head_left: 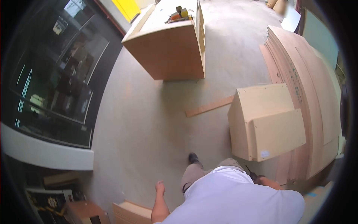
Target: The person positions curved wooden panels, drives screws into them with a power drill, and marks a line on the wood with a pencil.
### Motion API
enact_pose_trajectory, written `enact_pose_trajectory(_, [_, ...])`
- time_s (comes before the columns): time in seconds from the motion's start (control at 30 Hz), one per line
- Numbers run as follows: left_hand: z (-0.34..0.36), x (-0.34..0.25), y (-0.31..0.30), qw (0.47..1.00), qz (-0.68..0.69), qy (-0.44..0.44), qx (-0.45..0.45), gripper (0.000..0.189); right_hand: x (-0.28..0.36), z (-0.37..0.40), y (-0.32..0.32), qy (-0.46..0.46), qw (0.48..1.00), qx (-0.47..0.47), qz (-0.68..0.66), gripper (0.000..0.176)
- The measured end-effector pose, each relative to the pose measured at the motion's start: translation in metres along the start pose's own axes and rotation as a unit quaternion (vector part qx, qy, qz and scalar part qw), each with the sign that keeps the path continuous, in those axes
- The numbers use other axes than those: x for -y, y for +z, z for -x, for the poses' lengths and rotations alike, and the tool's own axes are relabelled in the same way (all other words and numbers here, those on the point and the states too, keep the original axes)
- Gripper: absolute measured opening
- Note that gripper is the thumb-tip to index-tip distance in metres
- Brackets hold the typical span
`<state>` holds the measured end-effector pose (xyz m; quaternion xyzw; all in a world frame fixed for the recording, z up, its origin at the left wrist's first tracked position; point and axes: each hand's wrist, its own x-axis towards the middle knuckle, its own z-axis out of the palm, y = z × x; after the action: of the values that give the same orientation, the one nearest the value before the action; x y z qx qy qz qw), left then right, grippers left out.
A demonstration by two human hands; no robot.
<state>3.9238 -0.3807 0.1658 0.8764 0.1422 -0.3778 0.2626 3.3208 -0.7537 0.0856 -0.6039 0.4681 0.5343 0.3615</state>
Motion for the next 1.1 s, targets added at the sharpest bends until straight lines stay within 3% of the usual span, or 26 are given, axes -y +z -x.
enact_pose_trajectory(0.07, [-0.053,-0.12,-0.031,0.994,0.021,0.1,-0.03,0.026,0.061,0.03,-0.023,0.014,0.999,-0.014,-0.046,0.066])
enact_pose_trajectory(0.13, [-0.131,-0.221,-0.049,0.952,-0.042,0.291,-0.08,0.026,0.111,0.052,-0.043,0.024,0.995,-0.019,-0.092,0.066])
enact_pose_trajectory(0.27, [-0.153,-0.482,-0.066,0.893,-0.035,0.449,-0.027,0.031,0.204,0.068,-0.103,0.038,0.981,-0.04,-0.186,0.067])
enact_pose_trajectory(0.43, [-0.131,-0.743,-0.04,0.81,-0.045,0.584,-0.014,0.029,0.294,0.043,-0.213,0.061,0.956,-0.059,-0.281,0.068])
enact_pose_trajectory(0.57, [-0.137,-0.91,-0.003,0.758,-0.021,0.652,0.006,0.026,0.362,0.023,-0.319,0.071,0.929,-0.066,-0.356,0.068])
enact_pose_trajectory(0.67, [-0.107,-1.024,0.012,0.686,-0.082,0.723,-0.004,0.024,0.415,0.049,-0.402,0.092,0.888,-0.072,-0.445,0.069])
enact_pose_trajectory(0.73, [-0.09,-1.096,0.025,0.681,-0.115,0.723,-0.004,0.023,0.44,0.072,-0.454,0.1,0.863,-0.157,-0.47,0.069])
enact_pose_trajectory(0.8, [-0.106,-1.171,0.05,0.651,-0.143,0.745,-0.004,0.023,0.447,0.064,-0.497,0.09,0.842,-0.347,-0.403,0.051])
enact_pose_trajectory(0.87, [-0.114,-1.246,0.075,0.599,-0.23,0.767,-0.028,0.025,0.441,0.098,-0.559,0.01,0.794,-0.467,-0.389,0.041])
enact_pose_trajectory(0.93, [-0.11,-1.309,0.099,0.584,-0.294,0.755,-0.039,0.031,0.44,0.198,-0.636,-0.056,0.735,-0.492,-0.463,0.038])
enact_pose_trajectory(0.97, [-0.109,-1.338,0.112,0.572,-0.324,0.752,-0.046,0.033,0.447,0.266,-0.674,-0.046,0.709,-0.535,-0.456,0.035])
enact_pose_trajectory(1.0, [-0.108,-1.365,0.123,0.559,-0.352,0.749,-0.052,0.036,0.439,0.29,-0.687,-0.098,0.632,-0.599,-0.481,0.035])
enact_pose_trajectory(1.03, [-0.101,-1.388,0.132,0.561,-0.381,0.734,-0.034,0.043,0.437,0.342,-0.712,-0.102,0.631,-0.607,-0.472,0.042])
enact_pose_trajectory(1.07, [-0.105,-1.414,0.15,0.54,-0.397,0.742,-0.034,0.045,0.424,0.337,-0.714,-0.15,0.496,-0.685,-0.512,0.053])
enact_pose_trajectory(1.1, [-0.11,-1.436,0.166,0.518,-0.413,0.748,-0.033,0.048,0.443,0.355,-0.755,-0.276,0.341,-0.728,-0.527,0.054])
